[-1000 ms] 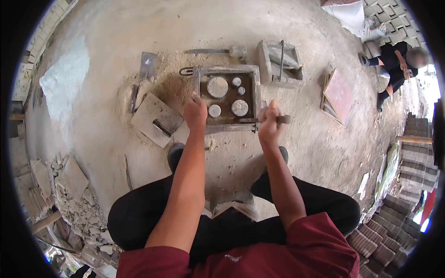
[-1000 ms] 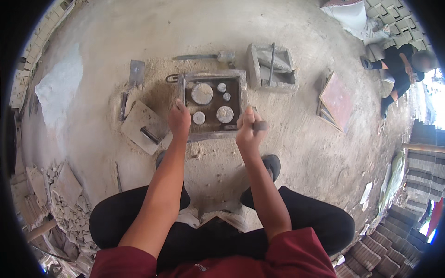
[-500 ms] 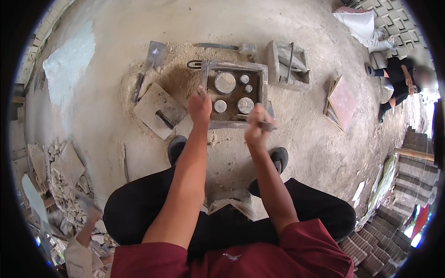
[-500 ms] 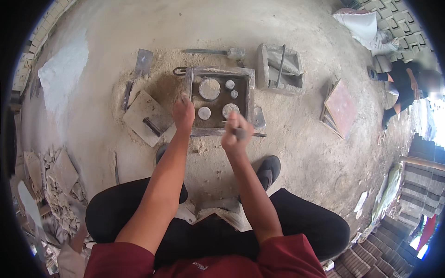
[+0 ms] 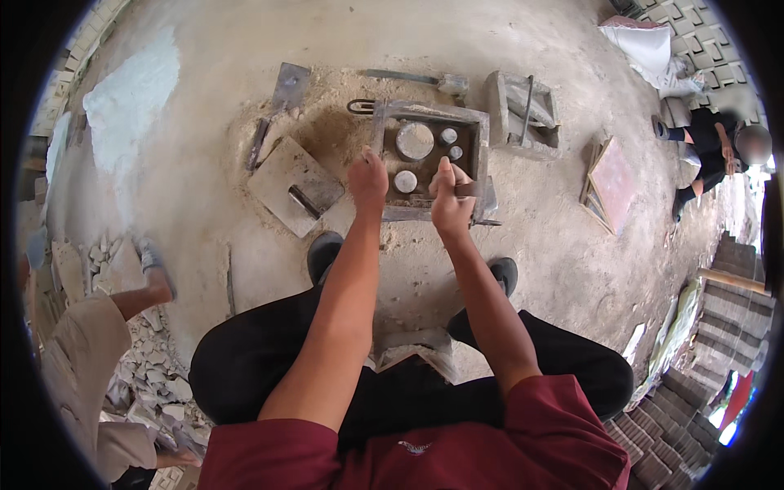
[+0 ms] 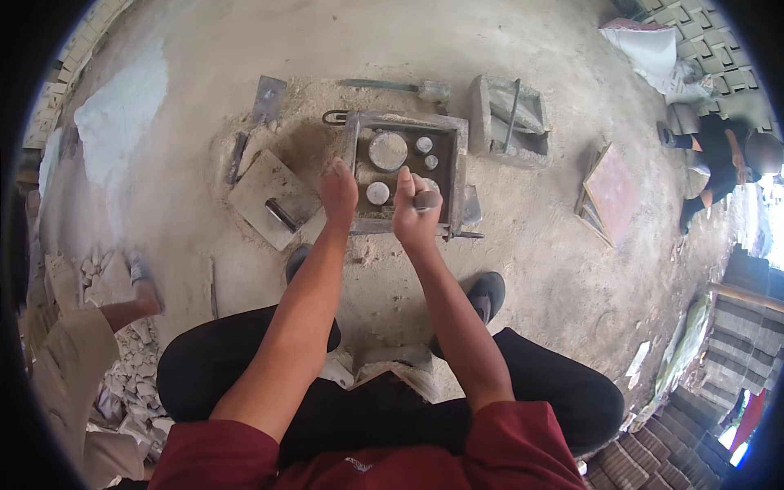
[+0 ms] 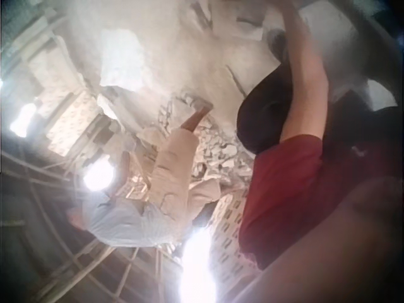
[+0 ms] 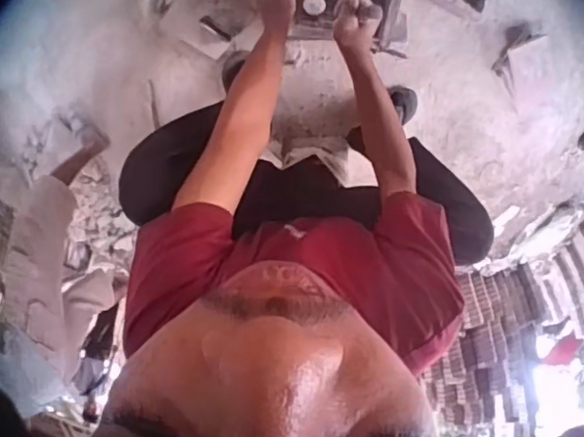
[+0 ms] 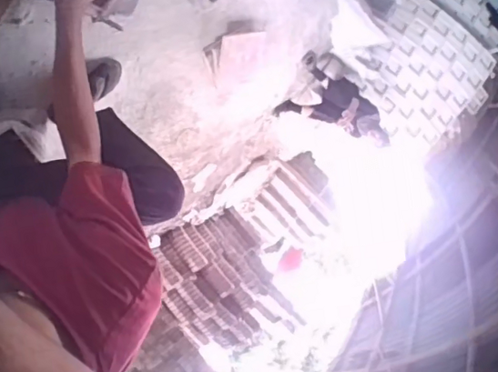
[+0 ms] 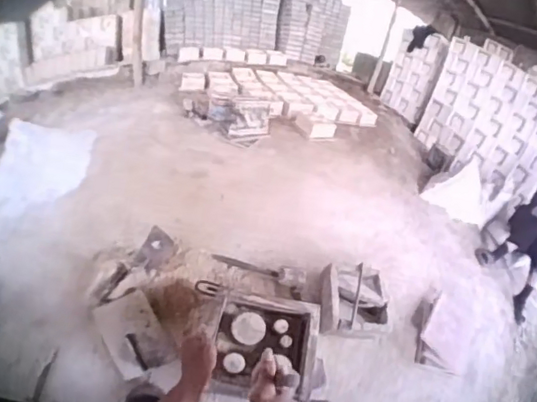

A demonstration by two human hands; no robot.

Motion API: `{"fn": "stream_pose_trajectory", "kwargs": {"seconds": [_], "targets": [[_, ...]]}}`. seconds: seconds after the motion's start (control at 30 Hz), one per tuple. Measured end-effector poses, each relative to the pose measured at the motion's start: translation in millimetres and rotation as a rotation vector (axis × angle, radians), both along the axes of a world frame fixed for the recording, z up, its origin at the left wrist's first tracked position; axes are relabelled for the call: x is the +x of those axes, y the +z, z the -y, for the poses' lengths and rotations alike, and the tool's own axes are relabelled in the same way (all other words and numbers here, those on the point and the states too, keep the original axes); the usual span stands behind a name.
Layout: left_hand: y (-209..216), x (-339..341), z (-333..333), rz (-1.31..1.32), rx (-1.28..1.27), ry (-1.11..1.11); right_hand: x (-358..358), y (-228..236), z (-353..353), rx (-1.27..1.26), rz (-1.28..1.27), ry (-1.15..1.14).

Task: The person cleans debris from around a metal mold on the floor and then uses a wooden handle to strike the metal sides of the mold to loosen and settle the contents.

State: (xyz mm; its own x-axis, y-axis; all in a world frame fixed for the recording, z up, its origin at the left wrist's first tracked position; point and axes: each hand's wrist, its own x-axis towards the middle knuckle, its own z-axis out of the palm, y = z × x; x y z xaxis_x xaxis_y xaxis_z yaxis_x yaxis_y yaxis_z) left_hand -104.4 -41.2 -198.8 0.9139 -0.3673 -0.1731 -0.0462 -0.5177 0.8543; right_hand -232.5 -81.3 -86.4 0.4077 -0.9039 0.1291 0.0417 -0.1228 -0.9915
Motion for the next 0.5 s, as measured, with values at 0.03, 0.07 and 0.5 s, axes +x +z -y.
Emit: {"fn": "stream_pose_trajectory", "kwargs": {"seconds": [0.03,0.07,0.5], "targets": [[-1.5,-0.3,2.6,-0.027,-0.024,-0.017,-3.5,-4.2,5.2,0.051,-0.008,-0.017],[-6.3,-1.2,-5.9,-0.03,-0.011,-0.013,3.8,9.6,-0.7,0.121,-0.012,-0.026],[-1.2,-6.2,1.6,0.007,0.064,-0.006,-46.4,-11.5,0.7,0.084,0.172,-0.052]]}}
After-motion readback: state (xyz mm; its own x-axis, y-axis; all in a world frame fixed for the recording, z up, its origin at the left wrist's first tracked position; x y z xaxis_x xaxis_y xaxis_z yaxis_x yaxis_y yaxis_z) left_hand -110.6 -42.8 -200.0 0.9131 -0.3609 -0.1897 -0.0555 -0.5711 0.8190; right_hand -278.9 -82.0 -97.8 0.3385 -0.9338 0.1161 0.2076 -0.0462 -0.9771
